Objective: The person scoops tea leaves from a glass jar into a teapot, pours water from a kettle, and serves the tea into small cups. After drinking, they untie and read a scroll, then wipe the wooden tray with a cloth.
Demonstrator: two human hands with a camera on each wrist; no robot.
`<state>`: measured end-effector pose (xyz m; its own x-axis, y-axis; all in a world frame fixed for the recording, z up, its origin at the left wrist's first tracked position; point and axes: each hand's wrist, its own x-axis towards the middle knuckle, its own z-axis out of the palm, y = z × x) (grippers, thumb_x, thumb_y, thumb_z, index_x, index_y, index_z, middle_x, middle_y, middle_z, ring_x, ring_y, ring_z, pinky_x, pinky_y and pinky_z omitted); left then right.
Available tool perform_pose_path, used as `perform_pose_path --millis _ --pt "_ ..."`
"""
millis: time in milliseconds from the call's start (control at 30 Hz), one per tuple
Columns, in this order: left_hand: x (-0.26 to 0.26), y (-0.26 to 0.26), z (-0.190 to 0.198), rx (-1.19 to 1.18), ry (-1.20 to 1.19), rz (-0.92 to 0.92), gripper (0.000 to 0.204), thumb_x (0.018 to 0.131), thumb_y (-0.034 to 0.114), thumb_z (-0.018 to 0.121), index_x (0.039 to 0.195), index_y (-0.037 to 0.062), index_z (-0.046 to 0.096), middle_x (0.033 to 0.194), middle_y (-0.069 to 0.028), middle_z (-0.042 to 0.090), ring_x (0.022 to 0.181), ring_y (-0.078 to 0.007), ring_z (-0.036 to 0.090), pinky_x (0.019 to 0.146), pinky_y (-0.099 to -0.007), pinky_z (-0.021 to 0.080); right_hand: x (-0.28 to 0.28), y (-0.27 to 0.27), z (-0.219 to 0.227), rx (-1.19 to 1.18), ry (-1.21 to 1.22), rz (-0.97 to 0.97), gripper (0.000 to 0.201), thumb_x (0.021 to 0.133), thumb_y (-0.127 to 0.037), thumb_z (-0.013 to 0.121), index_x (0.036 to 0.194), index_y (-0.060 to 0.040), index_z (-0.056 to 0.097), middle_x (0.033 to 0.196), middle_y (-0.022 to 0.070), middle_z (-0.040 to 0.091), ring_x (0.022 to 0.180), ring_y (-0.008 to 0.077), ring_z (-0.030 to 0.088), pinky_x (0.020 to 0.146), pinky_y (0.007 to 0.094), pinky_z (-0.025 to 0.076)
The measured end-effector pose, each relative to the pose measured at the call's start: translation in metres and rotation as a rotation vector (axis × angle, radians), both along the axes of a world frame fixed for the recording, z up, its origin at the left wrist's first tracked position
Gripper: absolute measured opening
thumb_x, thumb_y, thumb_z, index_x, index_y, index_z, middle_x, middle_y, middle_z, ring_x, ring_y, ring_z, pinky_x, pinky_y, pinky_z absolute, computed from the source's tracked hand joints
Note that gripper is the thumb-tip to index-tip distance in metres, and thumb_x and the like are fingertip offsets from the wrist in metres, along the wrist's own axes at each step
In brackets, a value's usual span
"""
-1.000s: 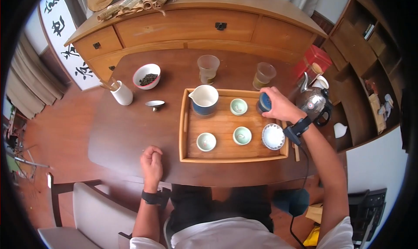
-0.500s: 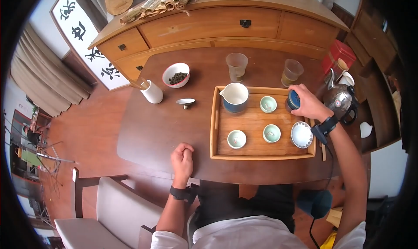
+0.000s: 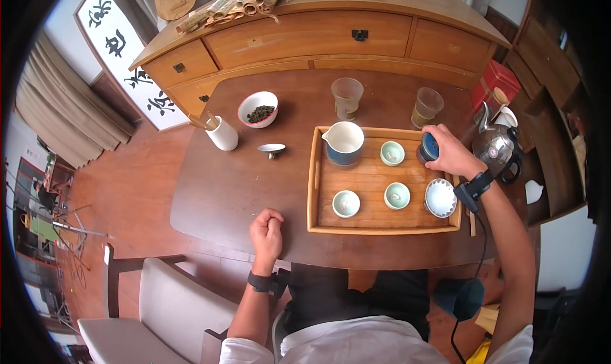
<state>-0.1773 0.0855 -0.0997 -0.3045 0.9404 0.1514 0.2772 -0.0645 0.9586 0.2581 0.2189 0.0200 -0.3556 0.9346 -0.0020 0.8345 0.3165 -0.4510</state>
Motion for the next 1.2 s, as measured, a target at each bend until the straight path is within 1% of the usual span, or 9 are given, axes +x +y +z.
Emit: perform_pose_path --millis 333,433,533,800,1200 --pt "0.0014 0.0002 0.0025 0.02 0.043 0.0 0.018 0.084 -0.003 0.046 0.074 0.0019 0.061 0.059 -0.0005 0.05 0.055 -0.0079 0.046 0.052 -0.0255 0.037 -0.0013 -0.0012 0.0018 -0.011 0.004 -0.011 0.068 0.067 -0.01 0.079 0.127 -0.0062 0.047 0.114 0.019 0.05 0.109 0.0386 0.054 0.095 0.0404 0.047" --pt "0.0026 -0.0005 0.0041 0.012 0.032 -0.022 0.021 0.087 -0.005 0.043 0.075 0.0022 0.059 0.063 0.0042 0.047 0.057 -0.0043 0.041 0.051 -0.0218 0.031 -0.001 -0.0006 0.0018 -0.007 -0.003 -0.01 0.069 0.067 -0.009 0.079 0.127 -0.0063 0.047 0.114 0.0193 0.05 0.109 0.0387 0.054 0.095 0.0404 0.046" --pt "0.0024 0.0005 0.0036 0.012 0.049 -0.003 0.018 0.084 -0.004 0.046 0.074 0.0014 0.06 0.059 -0.0011 0.05 0.055 -0.0082 0.046 0.052 -0.0259 0.037 -0.0005 -0.0005 0.0008 -0.004 -0.004 -0.009 0.069 0.067 -0.009 0.079 0.128 -0.0063 0.046 0.115 0.0195 0.05 0.11 0.0389 0.054 0.096 0.0405 0.046" --pt "0.0047 0.0001 0.0094 0.022 0.071 0.001 0.017 0.084 -0.003 0.047 0.074 0.001 0.06 0.059 -0.0017 0.05 0.055 -0.0089 0.046 0.052 -0.0262 0.037 -0.0028 -0.0015 0.0033 -0.022 -0.004 -0.024 0.069 0.067 -0.009 0.079 0.128 -0.0062 0.047 0.116 0.0197 0.05 0.11 0.0394 0.054 0.096 0.0406 0.046" --pt "0.0036 -0.0004 0.0059 0.021 0.065 0.003 0.018 0.084 -0.003 0.046 0.074 0.001 0.06 0.058 -0.0019 0.049 0.055 -0.0089 0.046 0.052 -0.0265 0.037 -0.0015 -0.0007 0.0008 -0.006 0.012 -0.014 0.068 0.066 -0.009 0.079 0.126 -0.0057 0.047 0.114 0.0198 0.051 0.108 0.039 0.054 0.095 0.0403 0.046"
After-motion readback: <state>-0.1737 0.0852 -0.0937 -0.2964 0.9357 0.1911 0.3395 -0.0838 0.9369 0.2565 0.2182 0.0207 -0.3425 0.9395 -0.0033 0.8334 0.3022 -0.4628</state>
